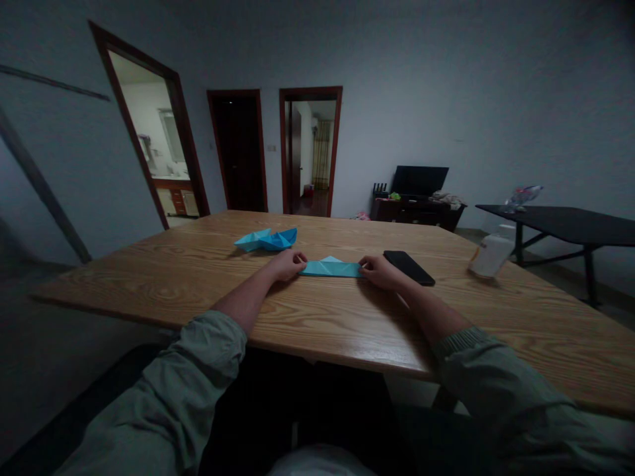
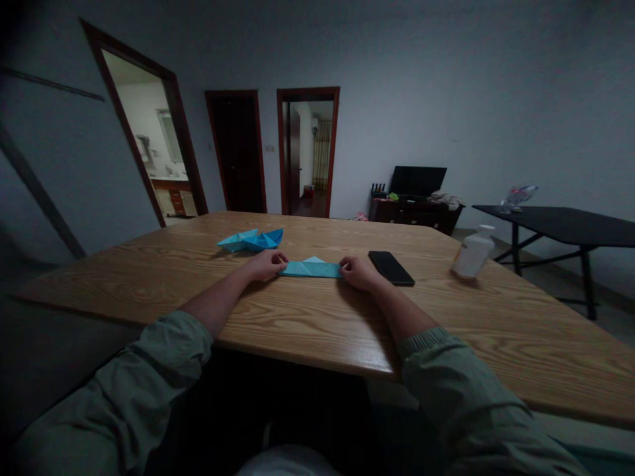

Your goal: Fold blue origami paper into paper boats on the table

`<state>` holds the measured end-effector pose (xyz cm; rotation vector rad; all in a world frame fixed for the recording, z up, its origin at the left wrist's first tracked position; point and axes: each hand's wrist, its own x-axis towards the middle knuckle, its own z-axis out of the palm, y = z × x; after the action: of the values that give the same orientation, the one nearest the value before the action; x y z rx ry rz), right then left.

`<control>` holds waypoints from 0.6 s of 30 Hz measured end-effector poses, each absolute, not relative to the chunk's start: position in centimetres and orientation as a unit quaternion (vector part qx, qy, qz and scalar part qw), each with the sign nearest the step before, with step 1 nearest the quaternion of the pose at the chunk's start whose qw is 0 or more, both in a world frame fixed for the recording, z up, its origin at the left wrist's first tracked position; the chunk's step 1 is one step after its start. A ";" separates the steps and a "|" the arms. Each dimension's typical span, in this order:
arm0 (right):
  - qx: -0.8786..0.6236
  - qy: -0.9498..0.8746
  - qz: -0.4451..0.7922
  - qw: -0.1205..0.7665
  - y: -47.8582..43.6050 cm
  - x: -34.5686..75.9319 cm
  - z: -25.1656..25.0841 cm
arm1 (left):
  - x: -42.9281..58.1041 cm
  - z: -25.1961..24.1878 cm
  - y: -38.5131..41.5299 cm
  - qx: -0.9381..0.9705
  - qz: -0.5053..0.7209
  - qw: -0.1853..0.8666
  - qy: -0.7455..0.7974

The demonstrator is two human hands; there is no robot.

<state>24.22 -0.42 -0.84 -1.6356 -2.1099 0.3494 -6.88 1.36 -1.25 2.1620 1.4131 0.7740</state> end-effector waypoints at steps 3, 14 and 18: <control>-0.584 -0.766 0.136 0.230 -0.2 24.3 -1.0 | -6.8 -1.3 1.3 0.795 0.271 0.174 0.515; -0.636 -0.737 0.082 0.213 -0.6 24.1 -0.8 | -6.3 -0.9 0.4 0.841 0.202 0.070 0.497; -0.618 -0.762 0.049 0.189 -0.5 23.8 -1.0 | -5.2 -1.1 -0.2 0.862 0.195 -0.015 0.467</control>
<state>23.79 -0.54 -1.02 -1.7371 -2.1412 0.1388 -5.18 -0.20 -1.08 2.7356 1.4822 0.6180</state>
